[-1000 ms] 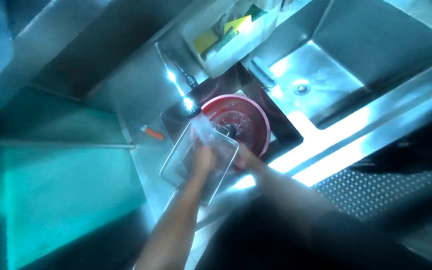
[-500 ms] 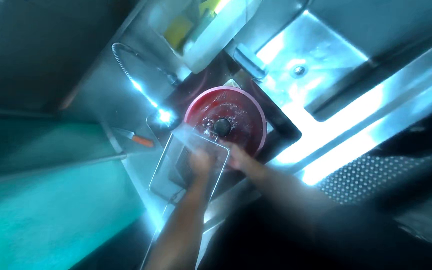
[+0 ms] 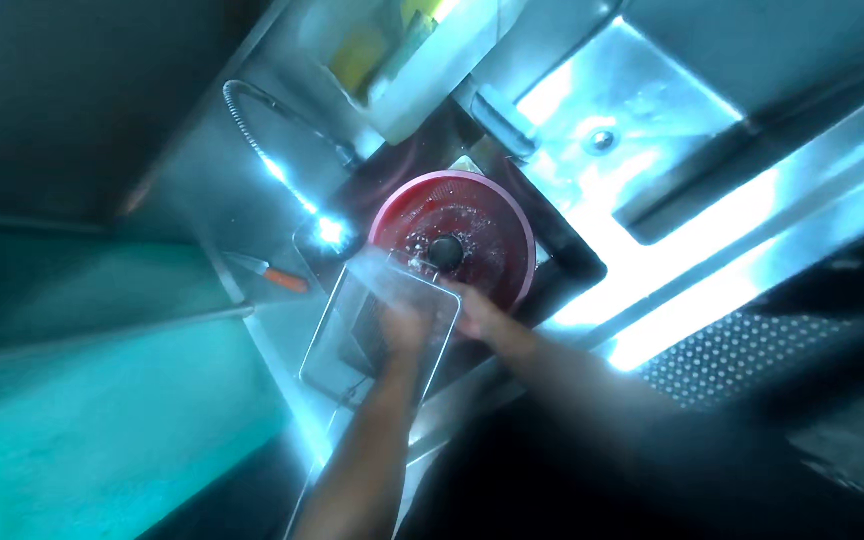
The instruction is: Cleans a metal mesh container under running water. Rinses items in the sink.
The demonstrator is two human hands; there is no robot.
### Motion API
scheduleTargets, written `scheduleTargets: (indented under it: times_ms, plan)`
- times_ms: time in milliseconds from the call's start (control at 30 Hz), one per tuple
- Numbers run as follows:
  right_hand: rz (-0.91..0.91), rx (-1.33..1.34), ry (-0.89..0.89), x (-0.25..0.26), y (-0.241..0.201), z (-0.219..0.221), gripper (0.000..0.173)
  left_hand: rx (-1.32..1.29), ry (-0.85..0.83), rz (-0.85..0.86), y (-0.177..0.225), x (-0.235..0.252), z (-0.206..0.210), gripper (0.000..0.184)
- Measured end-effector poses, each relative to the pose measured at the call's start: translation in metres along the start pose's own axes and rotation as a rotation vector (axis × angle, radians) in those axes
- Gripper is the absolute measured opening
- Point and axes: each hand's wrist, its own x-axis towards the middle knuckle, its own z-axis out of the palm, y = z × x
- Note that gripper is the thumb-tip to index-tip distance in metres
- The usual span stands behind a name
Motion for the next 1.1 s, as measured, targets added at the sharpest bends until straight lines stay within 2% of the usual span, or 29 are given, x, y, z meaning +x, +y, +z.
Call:
scheduleTargets:
  times_ms: [100, 200, 267, 300, 367, 433, 467, 500, 600, 667, 733, 833, 900, 1000, 1100]
  plan:
    - [0.021, -0.022, 0.0, -0.001, 0.0, 0.002, 0.041, 0.024, 0.028, -0.006, 0.001, -0.001, -0.002, 0.031]
    - [0.038, -0.026, -0.046, -0.009, -0.002, 0.005, 0.04, 0.059, 0.091, -0.074, 0.007, 0.0, -0.006, 0.04]
    - [0.018, 0.002, -0.072, -0.009, -0.001, 0.004, 0.041, 0.035, 0.114, 0.031, 0.0, -0.001, -0.004, 0.042]
    - [0.004, 0.011, -0.067, -0.009, -0.002, 0.005, 0.042, 0.032, 0.08, 0.116, -0.006, -0.003, -0.001, 0.042]
    - [-0.006, 0.025, -0.054, -0.013, -0.004, 0.005, 0.043, 0.114, -0.143, 0.201, -0.012, -0.012, -0.004, 0.041]
    - [0.01, -0.001, -0.037, -0.016, -0.002, 0.004, 0.047, 0.127, -0.386, 0.179, -0.007, -0.019, -0.018, 0.026]
    - [-0.006, 0.009, -0.047, -0.016, -0.002, 0.003, 0.047, 0.035, -0.47, 0.156, -0.003, -0.022, -0.028, 0.023]
    - [-0.033, 0.032, -0.061, -0.017, -0.002, 0.004, 0.046, -0.12, -0.511, 0.144, 0.001, -0.026, -0.039, 0.024]
    - [-0.124, 0.109, -0.037, -0.023, -0.003, 0.01, 0.04, -0.558, -0.517, 0.159, 0.0, -0.046, -0.061, 0.048]
    - [-0.187, 0.144, -0.001, -0.023, -0.004, 0.012, 0.038, -0.589, -0.554, 0.272, -0.003, -0.058, -0.068, 0.047]
    - [-0.244, 0.133, 0.069, -0.023, -0.007, 0.016, 0.038, -0.41, -0.578, 0.357, 0.001, -0.068, -0.075, 0.038]
    - [-0.289, -0.037, 0.179, -0.033, -0.019, 0.03, 0.033, -0.132, -0.463, 0.355, 0.013, -0.085, -0.095, 0.033]
    - [-0.295, -0.226, 0.206, -0.044, -0.035, 0.041, 0.027, -0.042, -0.344, 0.296, 0.018, -0.091, -0.109, 0.034]
    - [-0.3, -0.508, 0.252, -0.057, -0.066, 0.065, 0.025, -0.053, -0.245, 0.243, 0.011, -0.093, -0.119, 0.037]
    - [-0.378, -0.857, 0.25, -0.04, -0.107, 0.098, 0.029, -0.06, -0.224, 0.231, 0.003, -0.095, -0.12, 0.035]
